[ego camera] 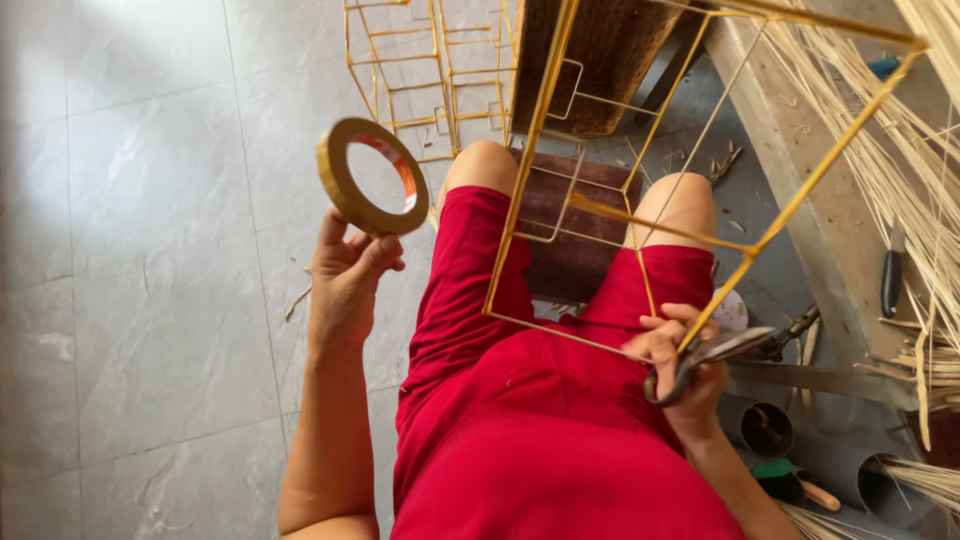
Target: The person sits on the floor and wraps yellow tape around the joints of a rectangular bamboo frame to secure the structure. They repeatedly pull tape from a roll, wrap it around corners, and cut it with scissors. The finished frame is placed on the floor next to other similar frames.
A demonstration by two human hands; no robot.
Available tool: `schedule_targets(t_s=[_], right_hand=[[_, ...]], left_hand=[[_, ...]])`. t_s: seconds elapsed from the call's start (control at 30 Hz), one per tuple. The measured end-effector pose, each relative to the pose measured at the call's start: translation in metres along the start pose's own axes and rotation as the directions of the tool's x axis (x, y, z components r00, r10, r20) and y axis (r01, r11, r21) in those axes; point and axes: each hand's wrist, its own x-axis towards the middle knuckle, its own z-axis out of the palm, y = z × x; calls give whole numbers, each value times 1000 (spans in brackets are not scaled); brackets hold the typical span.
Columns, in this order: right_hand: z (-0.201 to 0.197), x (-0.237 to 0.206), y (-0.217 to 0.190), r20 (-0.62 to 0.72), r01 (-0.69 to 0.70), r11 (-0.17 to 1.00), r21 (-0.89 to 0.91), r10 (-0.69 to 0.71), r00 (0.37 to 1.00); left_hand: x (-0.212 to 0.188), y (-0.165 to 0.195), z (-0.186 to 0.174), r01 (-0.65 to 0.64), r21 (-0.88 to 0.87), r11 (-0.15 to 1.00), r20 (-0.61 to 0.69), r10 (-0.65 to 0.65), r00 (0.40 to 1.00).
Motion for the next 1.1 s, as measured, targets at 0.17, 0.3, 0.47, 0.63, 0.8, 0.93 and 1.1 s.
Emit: schedule_targets(t_s=[0.17,0.3,0.47,0.63,0.8,0.93,1.1], right_hand=[[-12,32,-7,-28,-266,845,464,314,949],[-39,90,-32,1,-343,811,474,389,921],[-50,150,-49,92,-414,803,428,417,904],[-64,153,-25,131,-242,902,358,208,969],[-71,108,-11,-317,-18,954,301,117,941],[-67,56,-33,-192,-91,868,487,208,959],[-32,40,-32,209,-202,692,693,75,975]], left_hand=[[-18,-25,-14,87,9,996,-1,-87,996],[-19,-34,-14,145,-41,989,30,-144,989],[-20,-29,-10,189,-80,979,112,-179,977],[-32,-3,-2,238,-74,969,196,-220,956],[-50,42,13,264,22,964,373,-253,893],[-45,61,36,360,134,923,631,-360,687],[-11,52,88,43,240,970,886,-237,398]])
